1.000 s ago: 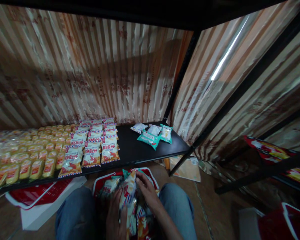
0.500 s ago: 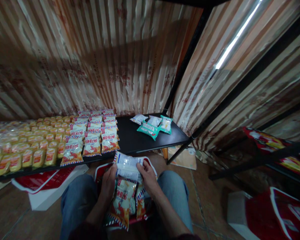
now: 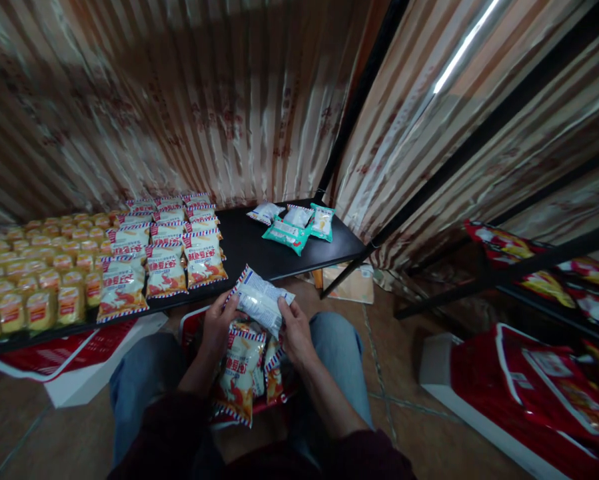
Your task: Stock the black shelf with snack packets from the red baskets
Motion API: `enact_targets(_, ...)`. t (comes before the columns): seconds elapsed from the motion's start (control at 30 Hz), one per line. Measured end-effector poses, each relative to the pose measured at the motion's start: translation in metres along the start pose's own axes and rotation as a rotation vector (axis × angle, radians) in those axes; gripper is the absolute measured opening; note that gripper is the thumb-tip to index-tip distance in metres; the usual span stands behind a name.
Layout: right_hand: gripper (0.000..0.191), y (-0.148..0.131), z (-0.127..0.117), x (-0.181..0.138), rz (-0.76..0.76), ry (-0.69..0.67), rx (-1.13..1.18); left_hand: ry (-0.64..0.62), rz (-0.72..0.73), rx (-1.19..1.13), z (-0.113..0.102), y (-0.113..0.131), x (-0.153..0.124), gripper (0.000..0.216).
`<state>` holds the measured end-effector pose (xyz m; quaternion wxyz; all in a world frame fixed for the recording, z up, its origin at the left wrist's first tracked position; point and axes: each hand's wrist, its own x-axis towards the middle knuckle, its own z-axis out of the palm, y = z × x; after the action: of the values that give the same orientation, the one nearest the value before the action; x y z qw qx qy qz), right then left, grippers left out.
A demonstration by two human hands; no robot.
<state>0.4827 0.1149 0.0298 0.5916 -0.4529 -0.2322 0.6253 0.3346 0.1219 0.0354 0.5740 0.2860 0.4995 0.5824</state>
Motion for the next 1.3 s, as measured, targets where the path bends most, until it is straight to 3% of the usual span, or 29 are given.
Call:
enact_targets(0.2, 0.056, 0.016, -0.007, 0.004, -0.077, 0.070, -0.212, 0.043, -0.051, 0.035, -0.005, -0.001, -0.001, 0.046)
enact_targets(0.33, 0.062, 0.014, -0.014, 0.003, -0.466, 0.153, -0.727, 0.118, -0.014, 0.110, -0.008, 0.000, 0.001, 0.046)
enact_targets(0.4, 0.047, 0.010, -0.016, -0.001, -0.685, 0.113, -0.969, 0.154, 0.015, 0.161, -0.008, 0.001, 0.001, 0.045)
enact_targets(0.47, 0.035, 0.008, -0.016, -0.005, -0.800, -0.008, -1.099, 0.168, 0.036, 0.193, -0.008, 0.001, 0.000, 0.044)
enact_targets(0.57, 0.043, 0.011, -0.014, -0.009, -0.825, -0.229, -1.208, 0.152, 0.047, 0.170, -0.007, 0.002, -0.001, 0.043)
enact_targets(0.63, 0.058, 0.016, -0.012, -0.010, -0.820, -0.269, -1.275, 0.108, 0.044, 0.129, -0.008, 0.001, -0.002, 0.043)
enact_targets(0.8, 0.054, 0.021, -0.009, -0.003, -0.822, -0.130, -1.267, -0.057, 0.071, 0.031, -0.009, -0.003, -0.004, 0.047)
enact_targets(0.93, 0.051, 0.010, -0.008, -0.002, -0.805, -0.098, -1.201, -0.159, 0.071, -0.079, -0.009, -0.004, -0.005, 0.046)
enact_targets(1.3, 0.051, 0.016, -0.010, -0.006, -0.877, -0.113, -1.253, -0.211, -0.007, -0.026, -0.005, -0.005, -0.010, 0.052)
